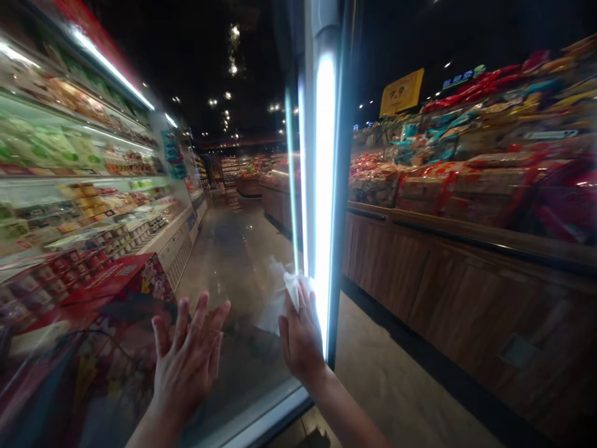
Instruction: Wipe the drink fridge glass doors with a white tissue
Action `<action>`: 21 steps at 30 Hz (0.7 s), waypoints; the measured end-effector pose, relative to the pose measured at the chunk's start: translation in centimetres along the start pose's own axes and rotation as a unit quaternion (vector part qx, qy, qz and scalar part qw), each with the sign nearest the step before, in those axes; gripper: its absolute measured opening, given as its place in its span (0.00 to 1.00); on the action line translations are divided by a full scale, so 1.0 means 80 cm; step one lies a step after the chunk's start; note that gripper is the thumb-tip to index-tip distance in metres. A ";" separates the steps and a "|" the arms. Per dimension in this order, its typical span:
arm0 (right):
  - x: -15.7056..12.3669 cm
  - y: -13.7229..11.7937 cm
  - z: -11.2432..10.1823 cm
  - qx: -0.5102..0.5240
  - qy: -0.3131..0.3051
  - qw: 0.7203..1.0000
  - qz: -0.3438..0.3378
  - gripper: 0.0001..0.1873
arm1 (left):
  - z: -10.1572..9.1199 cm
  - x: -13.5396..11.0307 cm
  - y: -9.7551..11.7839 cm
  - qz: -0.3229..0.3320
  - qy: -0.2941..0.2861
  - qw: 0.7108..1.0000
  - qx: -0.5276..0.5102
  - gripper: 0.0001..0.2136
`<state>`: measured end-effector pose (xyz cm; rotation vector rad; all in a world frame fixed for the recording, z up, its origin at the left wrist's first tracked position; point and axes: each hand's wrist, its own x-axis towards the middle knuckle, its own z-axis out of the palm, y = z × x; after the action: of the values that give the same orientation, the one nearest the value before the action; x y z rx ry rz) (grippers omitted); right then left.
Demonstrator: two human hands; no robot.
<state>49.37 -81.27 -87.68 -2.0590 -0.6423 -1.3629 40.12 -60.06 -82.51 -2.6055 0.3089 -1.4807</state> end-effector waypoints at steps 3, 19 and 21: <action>-0.005 0.000 0.004 0.005 0.012 1.000 0.013 0.39 | 0.000 -0.001 0.000 -0.010 0.001 1.000 -0.010 0.36; -0.008 -0.061 0.061 -0.004 -0.010 0.979 -0.205 0.16 | -0.043 -0.030 -0.078 -0.037 0.023 0.999 0.001 0.35; 0.013 -0.071 0.057 -0.022 -0.017 0.987 -0.156 0.16 | -0.051 -0.044 -0.095 -0.042 0.025 0.999 0.010 0.37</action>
<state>48.88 -73.99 -86.97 -2.0841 -0.9921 -1.5269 35.73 -51.87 -81.72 -2.5983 0.1894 -1.5700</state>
